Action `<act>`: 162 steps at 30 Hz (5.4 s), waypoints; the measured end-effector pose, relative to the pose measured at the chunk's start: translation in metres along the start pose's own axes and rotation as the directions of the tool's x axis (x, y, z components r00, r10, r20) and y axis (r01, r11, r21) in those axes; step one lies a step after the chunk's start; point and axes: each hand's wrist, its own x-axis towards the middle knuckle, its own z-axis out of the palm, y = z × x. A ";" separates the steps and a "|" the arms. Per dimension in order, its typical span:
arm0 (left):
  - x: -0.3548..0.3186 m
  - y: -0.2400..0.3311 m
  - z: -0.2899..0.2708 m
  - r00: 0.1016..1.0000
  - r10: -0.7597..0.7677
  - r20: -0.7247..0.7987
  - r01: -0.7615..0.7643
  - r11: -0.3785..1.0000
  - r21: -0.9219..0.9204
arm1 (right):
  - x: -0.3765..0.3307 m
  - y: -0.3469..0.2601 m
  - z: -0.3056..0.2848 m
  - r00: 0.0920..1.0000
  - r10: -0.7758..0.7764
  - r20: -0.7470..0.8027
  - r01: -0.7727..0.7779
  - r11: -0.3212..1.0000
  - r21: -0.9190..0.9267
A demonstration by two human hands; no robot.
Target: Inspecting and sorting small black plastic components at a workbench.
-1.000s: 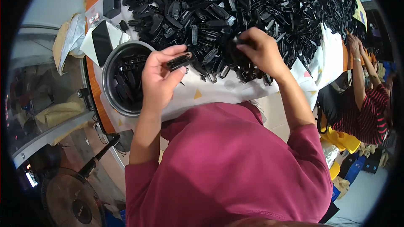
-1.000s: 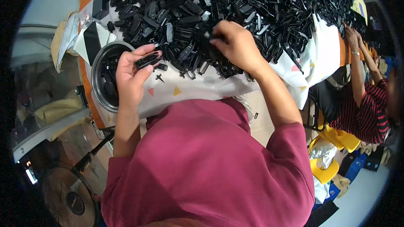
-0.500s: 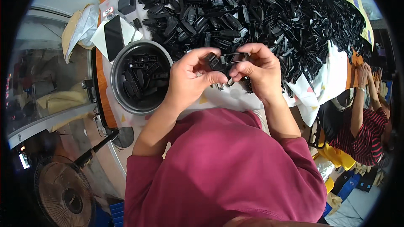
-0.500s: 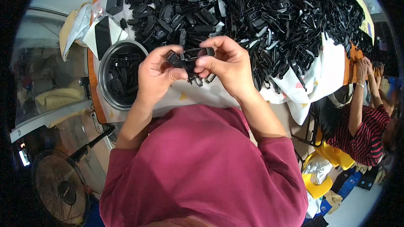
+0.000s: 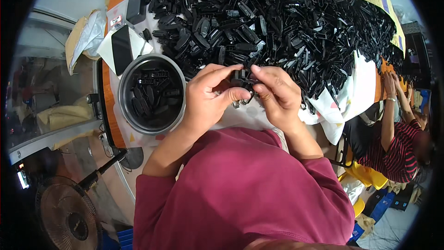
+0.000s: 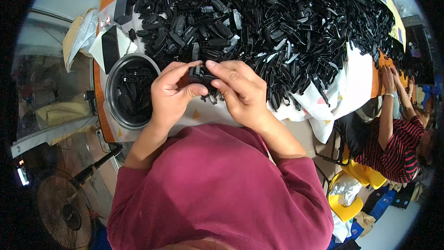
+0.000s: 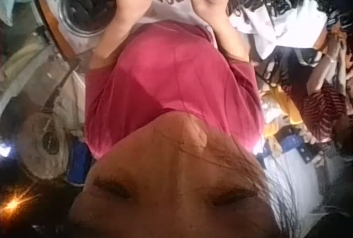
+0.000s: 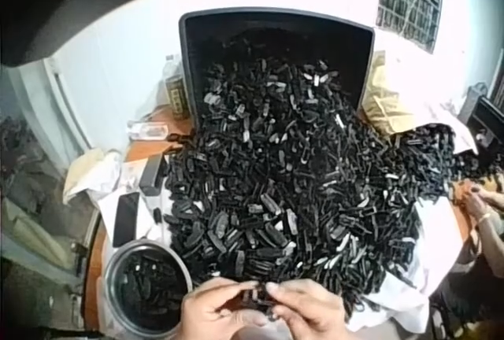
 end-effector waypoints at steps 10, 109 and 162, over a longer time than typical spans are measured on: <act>0.002 -0.003 -0.014 0.973 0.171 0.157 -0.219 0.900 0.377 | 0.002 0.005 -0.008 0.975 -0.093 0.202 0.134 0.971 -0.200; 0.015 -0.043 0.005 0.883 -0.469 -0.018 0.391 0.756 -0.525 | -0.039 0.043 -0.052 0.915 0.371 0.157 -0.161 0.694 -0.701; 0.005 -0.060 -0.010 0.906 -0.307 -0.292 0.316 0.949 -0.016 | -0.046 0.021 -0.023 0.758 0.652 -0.014 -0.618 0.726 0.303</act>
